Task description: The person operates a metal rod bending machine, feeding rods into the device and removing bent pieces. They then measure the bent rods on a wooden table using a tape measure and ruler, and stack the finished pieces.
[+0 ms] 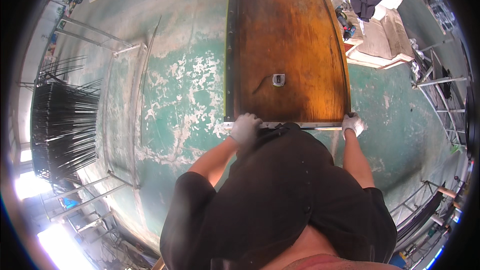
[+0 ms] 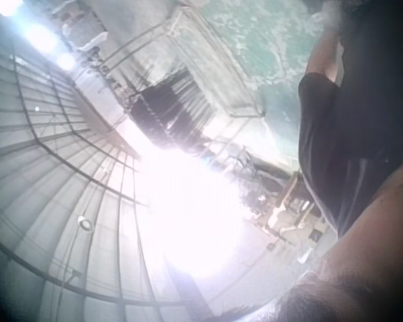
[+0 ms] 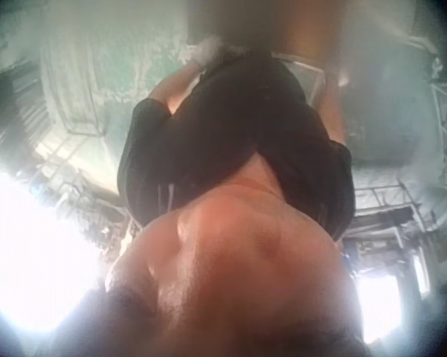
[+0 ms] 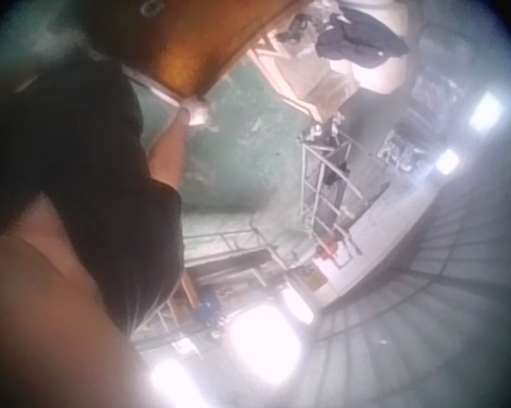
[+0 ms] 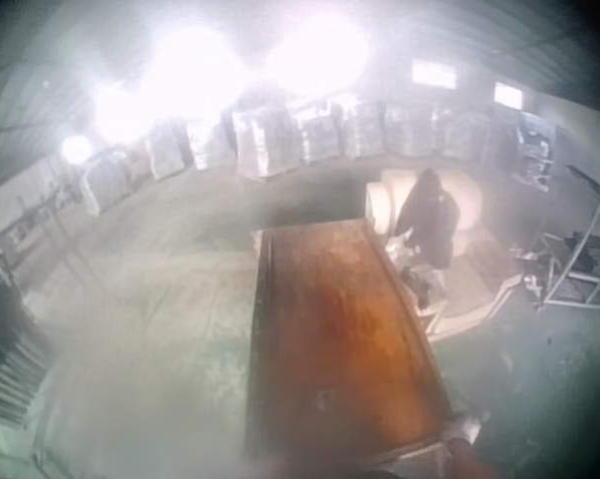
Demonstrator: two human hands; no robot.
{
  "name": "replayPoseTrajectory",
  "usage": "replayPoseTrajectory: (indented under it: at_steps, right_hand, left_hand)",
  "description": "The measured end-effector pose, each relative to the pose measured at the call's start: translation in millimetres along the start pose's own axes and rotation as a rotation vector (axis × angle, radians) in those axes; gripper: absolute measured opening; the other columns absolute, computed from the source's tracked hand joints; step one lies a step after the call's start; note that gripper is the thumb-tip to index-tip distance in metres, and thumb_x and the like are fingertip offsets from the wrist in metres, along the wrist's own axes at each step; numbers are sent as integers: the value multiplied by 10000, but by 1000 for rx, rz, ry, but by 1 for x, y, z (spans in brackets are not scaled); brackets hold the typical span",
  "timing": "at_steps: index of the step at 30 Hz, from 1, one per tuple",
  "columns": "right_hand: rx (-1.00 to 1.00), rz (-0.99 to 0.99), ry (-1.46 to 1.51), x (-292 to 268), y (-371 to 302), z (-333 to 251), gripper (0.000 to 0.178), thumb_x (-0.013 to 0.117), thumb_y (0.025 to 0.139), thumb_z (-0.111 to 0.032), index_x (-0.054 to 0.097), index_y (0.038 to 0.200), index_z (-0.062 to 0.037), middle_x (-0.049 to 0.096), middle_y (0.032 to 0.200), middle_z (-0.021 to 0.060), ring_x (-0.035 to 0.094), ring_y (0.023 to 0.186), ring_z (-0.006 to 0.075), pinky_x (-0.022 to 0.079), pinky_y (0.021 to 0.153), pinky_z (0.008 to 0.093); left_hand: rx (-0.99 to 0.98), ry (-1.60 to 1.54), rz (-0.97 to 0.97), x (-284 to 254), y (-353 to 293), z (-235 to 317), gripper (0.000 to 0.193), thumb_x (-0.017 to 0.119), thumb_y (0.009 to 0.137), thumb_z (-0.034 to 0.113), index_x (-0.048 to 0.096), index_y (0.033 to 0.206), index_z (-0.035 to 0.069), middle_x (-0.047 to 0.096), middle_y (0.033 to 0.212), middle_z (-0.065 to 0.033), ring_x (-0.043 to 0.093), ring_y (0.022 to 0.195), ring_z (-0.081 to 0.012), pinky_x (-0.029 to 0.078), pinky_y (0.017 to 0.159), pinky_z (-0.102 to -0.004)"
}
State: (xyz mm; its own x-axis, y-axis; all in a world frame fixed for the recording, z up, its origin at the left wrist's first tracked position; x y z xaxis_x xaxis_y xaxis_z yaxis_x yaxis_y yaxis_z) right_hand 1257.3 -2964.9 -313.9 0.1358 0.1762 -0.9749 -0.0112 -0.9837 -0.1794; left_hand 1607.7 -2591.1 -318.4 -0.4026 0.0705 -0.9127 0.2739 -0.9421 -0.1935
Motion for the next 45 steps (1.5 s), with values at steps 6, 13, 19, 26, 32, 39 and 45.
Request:
replayPoseTrajectory:
  at_steps: [6, 13, 19, 26, 32, 39, 45]
  right_hand:
    - [16, 0, 84, 7, 7, 13, 310, 789, 897, -334, 841, 1153, -167, 820, 1178, 136, 772, 1128, 335, 593, 1013, 462]
    - [-127, 52, 139, 3, 9, -17, 292, 808, 899, -297, 839, 1143, -139, 814, 1168, 126, 734, 1175, 340, 559, 1066, 457]
    - [-952, -70, 107, 20, -106, -94, 400, 920, 777, -271, 800, 1141, -155, 747, 1166, 96, 646, 1200, 351, 508, 1048, 498]
    - [-1160, 8, 131, 20, -156, -117, 472, 918, 682, -273, 698, 1083, -156, 654, 1054, 61, 631, 1093, 339, 505, 944, 513]
    - [-1194, 56, 82, 22, -162, -126, 320, 855, 746, -231, 677, 998, -146, 658, 1023, 61, 639, 1030, 325, 512, 907, 496]
    - [-1207, 52, 49, 27, -163, -126, 181, 765, 817, -214, 675, 956, -141, 663, 984, 67, 641, 1017, 323, 517, 870, 489]
    - [-1206, 64, 4, 23, -166, -129, 133, 702, 855, -213, 679, 958, -132, 673, 999, 68, 644, 1029, 325, 521, 864, 479]
  left_hand:
    - [91, 131, -125, -7, 10, 10, 180, 659, 936, 235, 782, 1043, 158, 717, 1091, -112, 691, 1108, -329, 559, 957, -473]
    - [-49, 192, -30, -11, 27, -19, 184, 666, 908, 160, 773, 1055, 143, 722, 1086, -122, 696, 1098, -337, 558, 954, -482]
    - [-118, 201, -146, -22, 17, -1, 232, 774, 904, 278, 770, 1092, 143, 723, 1105, -111, 692, 1126, -308, 555, 965, -461]
    - [-168, 243, -212, -9, 14, 3, 354, 828, 906, 368, 753, 1151, 124, 725, 1136, -100, 682, 1156, -288, 558, 964, -442]
    - [-43, 245, -4, 1, 13, 4, 200, 670, 941, 271, 758, 1029, 114, 724, 1038, -122, 711, 1055, -319, 590, 859, -480]
    - [-116, 276, -112, 26, 21, -1, 182, 638, 998, 233, 760, 1104, 149, 726, 1106, -80, 713, 1108, -278, 608, 875, -454]
    - [-142, 234, -117, 24, 26, -6, 166, 646, 999, 251, 775, 1067, 172, 726, 1102, -79, 725, 1092, -279, 626, 835, -445]
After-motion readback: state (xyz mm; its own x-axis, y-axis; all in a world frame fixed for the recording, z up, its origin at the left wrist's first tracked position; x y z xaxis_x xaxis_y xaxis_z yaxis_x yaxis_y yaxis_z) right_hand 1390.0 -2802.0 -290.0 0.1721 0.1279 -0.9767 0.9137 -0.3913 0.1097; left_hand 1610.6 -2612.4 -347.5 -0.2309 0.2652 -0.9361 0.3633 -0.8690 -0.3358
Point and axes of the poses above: each hand's wrist, its own y-axis towards the middle knuckle, its own x-axis out of the palm, z = x × y, the point moved 10 cm from there along y, towards the middle knuckle
